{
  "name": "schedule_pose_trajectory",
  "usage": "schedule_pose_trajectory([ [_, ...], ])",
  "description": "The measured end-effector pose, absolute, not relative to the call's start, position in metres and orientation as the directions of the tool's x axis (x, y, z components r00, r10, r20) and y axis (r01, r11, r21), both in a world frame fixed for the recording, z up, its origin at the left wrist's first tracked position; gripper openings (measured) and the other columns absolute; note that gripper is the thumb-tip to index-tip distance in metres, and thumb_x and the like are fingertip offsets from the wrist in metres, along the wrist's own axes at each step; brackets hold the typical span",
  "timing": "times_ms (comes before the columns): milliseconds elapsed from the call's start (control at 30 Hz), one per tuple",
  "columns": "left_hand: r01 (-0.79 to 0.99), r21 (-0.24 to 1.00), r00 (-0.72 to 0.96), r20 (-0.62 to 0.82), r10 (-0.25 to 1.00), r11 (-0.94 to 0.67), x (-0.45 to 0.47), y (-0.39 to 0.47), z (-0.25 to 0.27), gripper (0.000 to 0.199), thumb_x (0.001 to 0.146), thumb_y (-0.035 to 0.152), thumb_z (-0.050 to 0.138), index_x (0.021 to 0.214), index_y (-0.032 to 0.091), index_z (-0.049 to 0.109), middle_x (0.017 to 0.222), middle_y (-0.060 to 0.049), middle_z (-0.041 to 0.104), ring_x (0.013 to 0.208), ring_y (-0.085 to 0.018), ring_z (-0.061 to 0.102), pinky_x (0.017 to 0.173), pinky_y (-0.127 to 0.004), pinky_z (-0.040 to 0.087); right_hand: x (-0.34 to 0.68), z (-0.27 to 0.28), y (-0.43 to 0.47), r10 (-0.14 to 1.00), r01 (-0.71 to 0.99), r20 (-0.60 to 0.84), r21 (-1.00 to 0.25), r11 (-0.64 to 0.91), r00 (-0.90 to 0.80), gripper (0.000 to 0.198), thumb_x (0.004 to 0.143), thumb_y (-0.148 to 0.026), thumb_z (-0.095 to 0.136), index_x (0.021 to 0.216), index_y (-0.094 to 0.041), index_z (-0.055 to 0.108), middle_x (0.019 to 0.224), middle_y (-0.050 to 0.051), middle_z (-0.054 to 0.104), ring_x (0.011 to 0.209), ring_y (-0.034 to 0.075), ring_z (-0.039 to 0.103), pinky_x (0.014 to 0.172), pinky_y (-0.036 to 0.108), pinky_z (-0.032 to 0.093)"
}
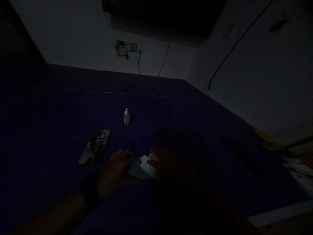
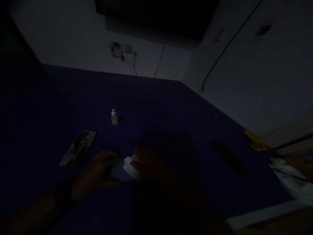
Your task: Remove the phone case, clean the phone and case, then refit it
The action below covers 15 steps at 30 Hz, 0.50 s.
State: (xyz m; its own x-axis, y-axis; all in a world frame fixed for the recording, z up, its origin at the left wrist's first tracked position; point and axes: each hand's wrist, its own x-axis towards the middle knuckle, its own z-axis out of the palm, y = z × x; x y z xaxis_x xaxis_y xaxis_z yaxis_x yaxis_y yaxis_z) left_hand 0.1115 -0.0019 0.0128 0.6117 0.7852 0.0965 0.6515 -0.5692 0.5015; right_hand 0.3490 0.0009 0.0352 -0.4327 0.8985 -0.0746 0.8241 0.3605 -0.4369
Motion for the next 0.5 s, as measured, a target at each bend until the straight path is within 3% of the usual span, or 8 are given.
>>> schedule_pose_trajectory([
  [233, 0.653, 0.518, 0.606, 0.081, 0.792, -0.553, 0.113, -0.004, 0.018, 0.072, 0.062, 0.04, 0.093, 0.127, 0.035, 0.061, 0.117, -0.002, 0.061, 0.105, -0.027, 0.056, 0.09, -0.04, 0.042, 0.36, 0.055, -0.005, 0.831, 0.814, -0.22, -0.435, 0.385, -0.511, 0.016, 0.092, -0.027, 0.066, 0.104, -0.017, 0.061, 0.105, 0.009, 0.065, 0.098, 0.023, 0.06, 0.081, 0.032, 0.042],
  [500, 0.658, 0.517, 0.606, 0.067, 0.793, -0.547, 0.113, -0.003, 0.019, 0.074, 0.062, 0.041, 0.093, 0.128, 0.035, 0.06, 0.118, -0.002, 0.061, 0.106, -0.028, 0.055, 0.089, -0.04, 0.043, 0.348, 0.041, 0.001, 0.87, 0.842, -0.161, -0.382, 0.381, -0.466, 0.021, 0.086, -0.031, 0.072, 0.101, -0.017, 0.067, 0.1, 0.007, 0.068, 0.093, 0.023, 0.062, 0.077, 0.029, 0.04],
])
